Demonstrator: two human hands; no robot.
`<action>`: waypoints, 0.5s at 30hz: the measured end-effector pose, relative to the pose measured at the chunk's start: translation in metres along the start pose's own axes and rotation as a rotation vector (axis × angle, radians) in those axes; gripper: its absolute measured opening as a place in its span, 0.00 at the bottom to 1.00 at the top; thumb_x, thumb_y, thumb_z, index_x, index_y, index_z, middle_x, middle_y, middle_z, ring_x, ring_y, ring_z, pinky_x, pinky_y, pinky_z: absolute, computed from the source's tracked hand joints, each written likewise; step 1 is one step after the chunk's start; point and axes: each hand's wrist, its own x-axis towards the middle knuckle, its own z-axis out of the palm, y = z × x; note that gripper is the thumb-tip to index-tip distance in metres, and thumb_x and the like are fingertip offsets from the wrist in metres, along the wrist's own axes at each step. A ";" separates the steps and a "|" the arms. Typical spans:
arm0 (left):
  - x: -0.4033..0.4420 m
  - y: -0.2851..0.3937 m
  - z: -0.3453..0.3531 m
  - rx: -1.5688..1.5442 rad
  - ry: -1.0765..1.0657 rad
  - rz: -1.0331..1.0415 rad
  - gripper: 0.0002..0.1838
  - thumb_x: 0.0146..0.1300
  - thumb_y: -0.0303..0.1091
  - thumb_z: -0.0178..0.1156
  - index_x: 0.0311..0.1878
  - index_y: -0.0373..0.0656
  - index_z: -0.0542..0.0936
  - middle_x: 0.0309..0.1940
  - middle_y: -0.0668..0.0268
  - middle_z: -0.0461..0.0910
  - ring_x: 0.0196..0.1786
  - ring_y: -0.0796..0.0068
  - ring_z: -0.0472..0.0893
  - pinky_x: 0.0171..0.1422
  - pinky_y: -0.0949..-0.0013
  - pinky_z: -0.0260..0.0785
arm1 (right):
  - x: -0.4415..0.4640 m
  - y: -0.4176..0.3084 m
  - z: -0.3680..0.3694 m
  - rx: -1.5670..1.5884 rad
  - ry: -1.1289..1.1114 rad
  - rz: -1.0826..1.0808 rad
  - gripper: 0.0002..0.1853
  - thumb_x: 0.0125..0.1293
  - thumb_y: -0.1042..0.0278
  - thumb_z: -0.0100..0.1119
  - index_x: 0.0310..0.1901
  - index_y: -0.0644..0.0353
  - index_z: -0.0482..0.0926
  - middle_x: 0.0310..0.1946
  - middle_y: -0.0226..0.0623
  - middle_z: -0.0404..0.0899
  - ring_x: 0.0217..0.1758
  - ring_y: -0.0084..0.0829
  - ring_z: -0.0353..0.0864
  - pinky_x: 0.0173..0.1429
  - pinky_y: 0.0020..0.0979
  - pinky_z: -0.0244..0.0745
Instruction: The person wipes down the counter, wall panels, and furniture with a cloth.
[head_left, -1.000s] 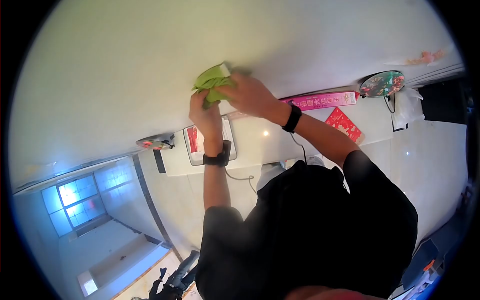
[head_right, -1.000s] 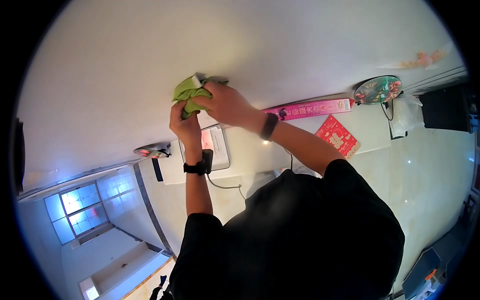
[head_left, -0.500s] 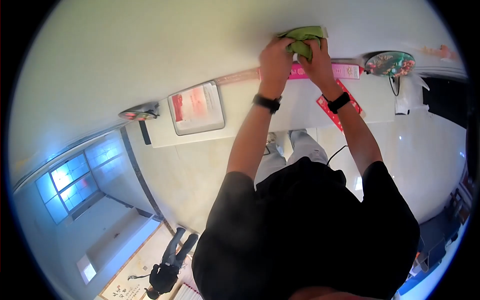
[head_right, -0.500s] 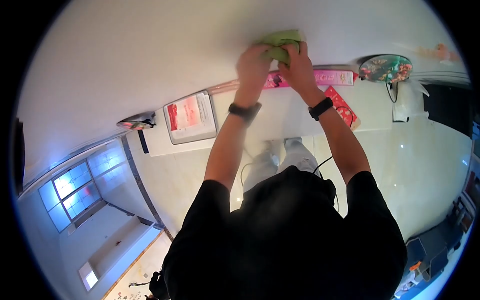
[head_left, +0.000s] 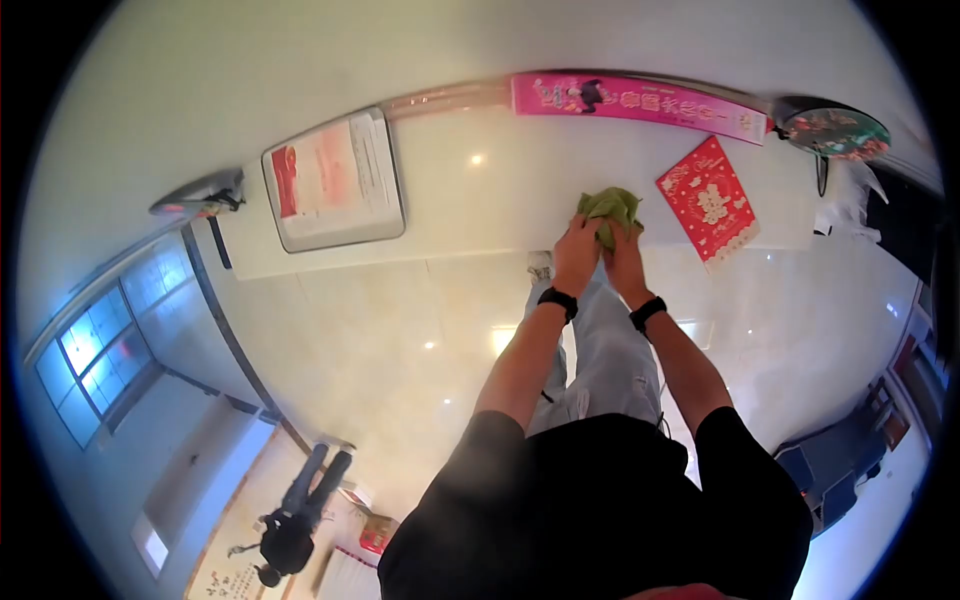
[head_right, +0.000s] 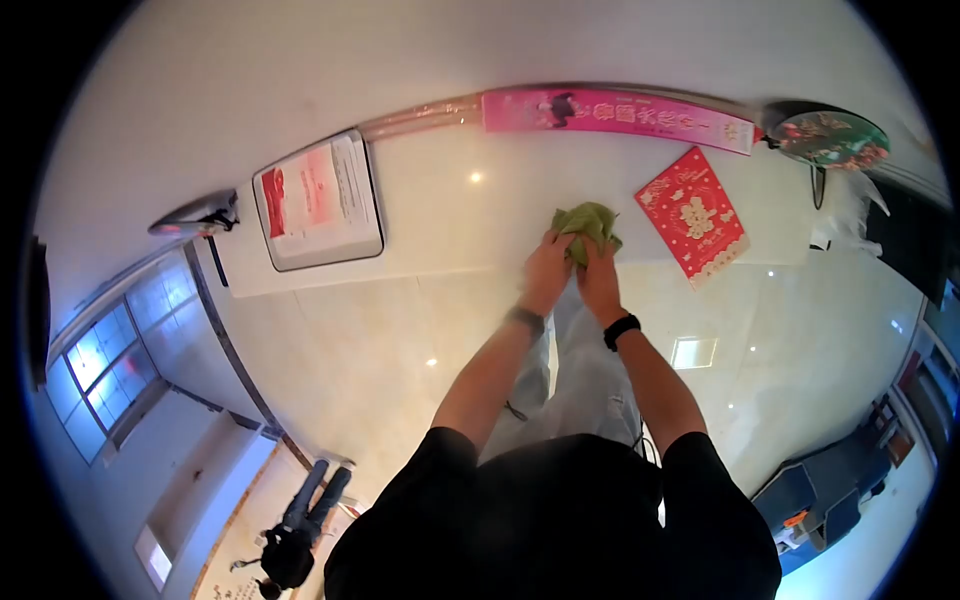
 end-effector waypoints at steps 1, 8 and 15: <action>-0.011 -0.019 0.004 -0.011 0.022 -0.036 0.21 0.57 0.26 0.60 0.56 0.48 0.77 0.51 0.56 0.76 0.47 0.49 0.80 0.50 0.52 0.74 | -0.006 0.004 0.018 -0.040 -0.029 -0.033 0.35 0.54 0.81 0.59 0.67 0.56 0.65 0.58 0.58 0.63 0.60 0.60 0.67 0.60 0.48 0.71; -0.051 -0.140 -0.043 0.087 0.347 -0.215 0.22 0.59 0.29 0.61 0.59 0.51 0.76 0.54 0.60 0.75 0.47 0.52 0.80 0.46 0.53 0.75 | 0.029 -0.080 0.111 0.021 -0.295 -0.264 0.27 0.56 0.77 0.60 0.60 0.56 0.71 0.55 0.52 0.67 0.59 0.56 0.67 0.63 0.49 0.68; 0.022 -0.151 -0.090 0.083 0.483 -0.170 0.21 0.56 0.25 0.56 0.55 0.46 0.77 0.50 0.55 0.75 0.45 0.51 0.80 0.42 0.53 0.74 | 0.090 -0.107 0.143 0.051 -0.256 -0.227 0.31 0.54 0.74 0.65 0.62 0.53 0.69 0.56 0.60 0.62 0.58 0.63 0.68 0.62 0.48 0.71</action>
